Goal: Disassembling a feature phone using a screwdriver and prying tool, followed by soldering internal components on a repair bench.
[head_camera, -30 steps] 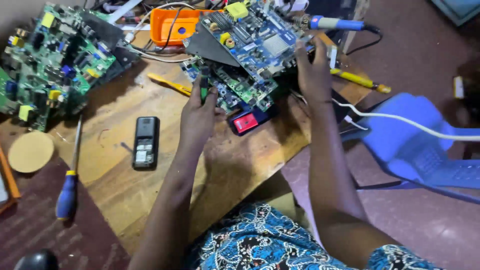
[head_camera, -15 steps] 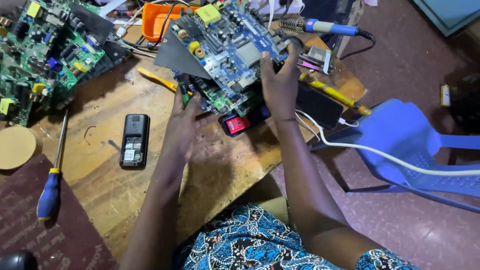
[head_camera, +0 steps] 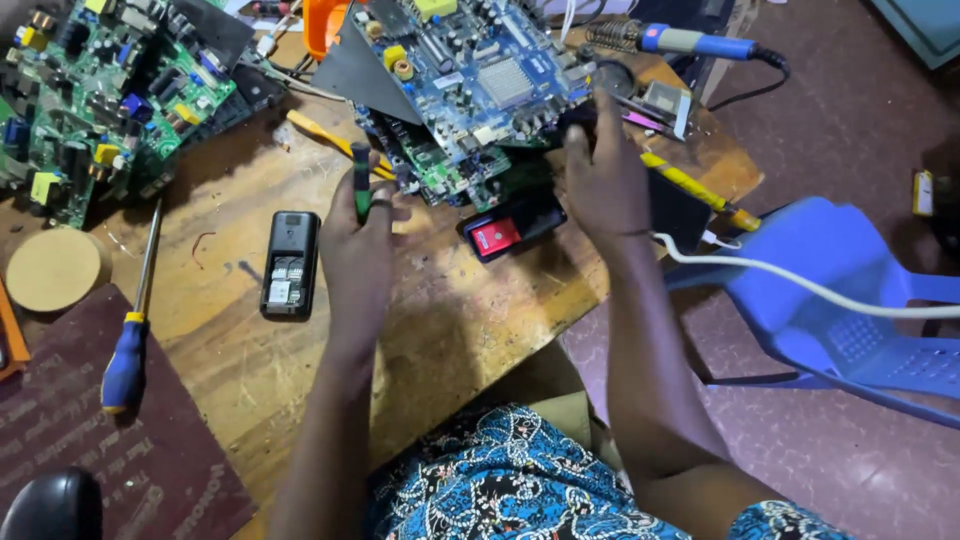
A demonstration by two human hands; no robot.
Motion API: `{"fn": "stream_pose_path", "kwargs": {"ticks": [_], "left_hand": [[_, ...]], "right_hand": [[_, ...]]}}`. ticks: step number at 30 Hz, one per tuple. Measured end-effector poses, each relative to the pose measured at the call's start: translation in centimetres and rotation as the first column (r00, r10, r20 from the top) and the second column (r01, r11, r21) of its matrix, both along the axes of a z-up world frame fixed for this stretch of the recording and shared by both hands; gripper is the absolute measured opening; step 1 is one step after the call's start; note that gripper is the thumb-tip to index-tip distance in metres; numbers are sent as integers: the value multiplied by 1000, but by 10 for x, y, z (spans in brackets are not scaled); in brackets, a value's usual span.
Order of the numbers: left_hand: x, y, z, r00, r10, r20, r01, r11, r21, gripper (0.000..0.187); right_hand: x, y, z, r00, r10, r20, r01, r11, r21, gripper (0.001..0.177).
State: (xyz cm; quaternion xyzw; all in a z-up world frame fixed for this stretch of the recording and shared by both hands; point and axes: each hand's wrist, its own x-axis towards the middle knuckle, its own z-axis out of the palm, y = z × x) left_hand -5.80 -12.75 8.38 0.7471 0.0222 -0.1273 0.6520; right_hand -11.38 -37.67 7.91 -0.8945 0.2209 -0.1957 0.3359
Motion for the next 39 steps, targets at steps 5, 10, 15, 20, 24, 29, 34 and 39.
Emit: {"fn": "stream_pose_path", "kwargs": {"ticks": [5, 10, 15, 20, 24, 29, 34, 39], "left_hand": [[-21, -4, 6, 709, -63, 702, -113, 973, 200, 27], [-14, -33, -6, 425, -379, 822, -281, 808, 518, 44], [7, -39, -16, 507, -614, 605, -155, 626, 765, 86], [17, -26, -17, 531, -622, 575, -67, 646, 761, 77], [21, -17, -18, 559, -601, 571, -51, 663, 747, 59], [21, -23, -22, 546, -603, 582, -89, 649, 756, 64], [14, -22, -7, 597, -606, 526, -96, 596, 797, 74], [7, -15, 5, 572, -587, 572, -114, 634, 765, 81]], "right_hand": [[-18, -12, 9, 964, -1, -265, -44, 985, -165, 43], [-28, -29, -8, 940, 35, -338, -127, 959, -252, 23], [-30, -47, -8, 981, 149, -127, -193, 852, -487, 32], [-34, -87, -9, 977, 169, -131, -213, 806, -553, 28], [-61, -134, -11, 999, 28, 25, 0, 663, -748, 12], [-82, -146, 21, 980, 0, 200, 158, 611, -775, 18], [-85, -145, 18, 986, 120, 114, 13, 634, -774, 28], [-58, -129, -4, 970, 236, -54, -216, 740, -637, 31]]}}
